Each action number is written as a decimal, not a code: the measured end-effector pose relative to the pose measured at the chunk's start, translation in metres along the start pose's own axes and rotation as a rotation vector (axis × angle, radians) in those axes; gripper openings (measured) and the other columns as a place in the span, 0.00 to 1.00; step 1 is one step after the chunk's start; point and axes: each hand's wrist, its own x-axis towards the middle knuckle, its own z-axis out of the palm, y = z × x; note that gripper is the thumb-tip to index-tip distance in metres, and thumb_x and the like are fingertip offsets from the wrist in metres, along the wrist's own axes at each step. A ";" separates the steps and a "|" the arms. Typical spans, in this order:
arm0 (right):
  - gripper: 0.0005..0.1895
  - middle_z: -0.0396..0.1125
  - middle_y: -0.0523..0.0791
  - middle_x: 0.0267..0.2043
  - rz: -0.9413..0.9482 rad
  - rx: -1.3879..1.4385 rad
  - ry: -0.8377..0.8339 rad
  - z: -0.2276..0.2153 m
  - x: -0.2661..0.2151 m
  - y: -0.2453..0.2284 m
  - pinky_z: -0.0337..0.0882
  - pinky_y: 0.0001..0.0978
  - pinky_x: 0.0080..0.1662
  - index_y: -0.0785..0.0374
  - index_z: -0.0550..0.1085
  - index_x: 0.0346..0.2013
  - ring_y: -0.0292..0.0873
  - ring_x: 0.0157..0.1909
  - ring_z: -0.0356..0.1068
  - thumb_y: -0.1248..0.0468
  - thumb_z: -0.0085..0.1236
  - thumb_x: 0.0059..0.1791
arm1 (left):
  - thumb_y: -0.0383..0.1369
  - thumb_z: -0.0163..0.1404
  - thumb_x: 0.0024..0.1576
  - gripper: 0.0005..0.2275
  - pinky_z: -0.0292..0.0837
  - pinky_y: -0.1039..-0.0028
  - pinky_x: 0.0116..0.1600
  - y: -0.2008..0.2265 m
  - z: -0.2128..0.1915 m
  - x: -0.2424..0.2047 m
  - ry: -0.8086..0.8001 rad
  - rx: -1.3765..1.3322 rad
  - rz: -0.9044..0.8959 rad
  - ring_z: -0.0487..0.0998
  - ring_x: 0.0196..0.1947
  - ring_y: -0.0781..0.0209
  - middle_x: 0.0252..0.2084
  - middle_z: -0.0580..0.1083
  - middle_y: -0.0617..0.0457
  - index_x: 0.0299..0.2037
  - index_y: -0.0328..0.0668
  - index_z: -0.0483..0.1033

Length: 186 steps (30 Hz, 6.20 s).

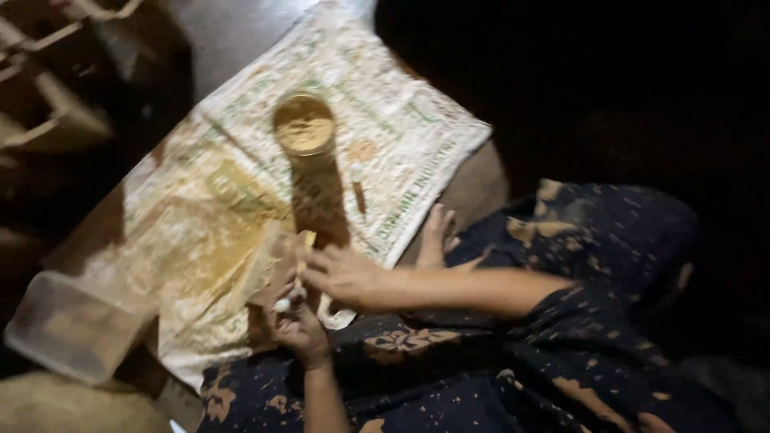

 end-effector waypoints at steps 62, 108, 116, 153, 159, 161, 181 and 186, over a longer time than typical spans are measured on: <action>0.21 0.68 0.46 0.22 0.770 1.396 0.372 0.005 -0.098 -0.002 0.71 0.27 0.30 0.65 0.74 0.51 0.35 0.25 0.66 0.74 0.71 0.45 | 0.38 0.39 0.69 0.15 0.81 0.70 0.40 0.013 0.009 -0.031 -0.291 -0.171 -0.291 0.78 0.32 0.59 0.33 0.77 0.43 0.53 0.31 0.71; 0.37 0.71 0.44 0.25 0.547 1.048 -0.065 -0.019 -0.086 -0.007 0.71 0.33 0.36 0.47 0.76 0.57 0.42 0.29 0.69 0.53 0.78 0.34 | 0.36 0.40 0.71 0.15 0.76 0.62 0.41 0.027 0.005 -0.004 -0.244 0.107 0.032 0.77 0.28 0.46 0.26 0.72 0.44 0.40 0.36 0.78; 0.41 0.71 0.44 0.26 0.533 1.066 -0.145 -0.019 -0.106 -0.008 0.72 0.34 0.38 0.44 0.76 0.59 0.42 0.31 0.69 0.51 0.78 0.32 | 0.35 0.39 0.70 0.15 0.76 0.62 0.40 0.042 -0.003 0.000 -0.249 0.121 0.047 0.77 0.27 0.47 0.25 0.72 0.44 0.41 0.37 0.79; 0.51 0.71 0.35 0.46 0.434 0.618 0.189 0.034 -0.111 0.003 0.75 0.31 0.48 0.43 0.73 0.58 0.41 0.42 0.78 0.32 0.81 0.26 | 0.33 0.47 0.68 0.13 0.77 0.60 0.49 -0.022 -0.002 -0.023 -0.227 -0.077 0.034 0.79 0.34 0.51 0.29 0.76 0.43 0.36 0.34 0.81; 0.40 0.67 0.54 0.37 0.998 1.799 -0.137 0.070 -0.122 0.004 0.83 0.53 0.38 0.54 0.70 0.68 0.56 0.37 0.79 0.74 0.66 0.41 | 0.36 0.46 0.68 0.15 0.76 0.66 0.44 0.023 0.002 -0.009 -0.266 -0.091 -0.029 0.75 0.28 0.55 0.25 0.71 0.47 0.30 0.39 0.77; 0.32 0.63 0.55 0.31 0.917 1.975 -0.023 0.033 -0.110 -0.030 0.75 0.44 0.27 0.63 0.72 0.60 0.52 0.27 0.69 0.63 0.61 0.40 | 0.38 0.46 0.69 0.16 0.75 0.63 0.49 0.008 0.003 -0.013 -0.259 -0.103 -0.034 0.75 0.31 0.58 0.27 0.73 0.46 0.32 0.38 0.79; 0.21 0.73 0.53 0.44 1.180 0.582 0.264 -0.032 -0.166 0.198 0.67 0.52 0.50 0.51 0.81 0.47 0.59 0.49 0.69 0.41 0.56 0.55 | 0.40 0.45 0.66 0.15 0.62 0.76 0.29 0.029 -0.024 -0.006 -0.320 -0.277 -0.285 0.64 0.21 0.68 0.21 0.67 0.53 0.33 0.38 0.76; 0.30 0.73 0.59 0.57 1.499 0.309 -0.075 -0.009 -0.174 0.217 0.65 0.56 0.56 0.49 0.79 0.56 0.70 0.60 0.69 0.36 0.48 0.49 | 0.47 0.40 0.70 0.16 0.67 0.73 0.37 0.032 -0.023 -0.009 -0.323 -0.200 -0.219 0.69 0.29 0.65 0.30 0.69 0.54 0.44 0.42 0.71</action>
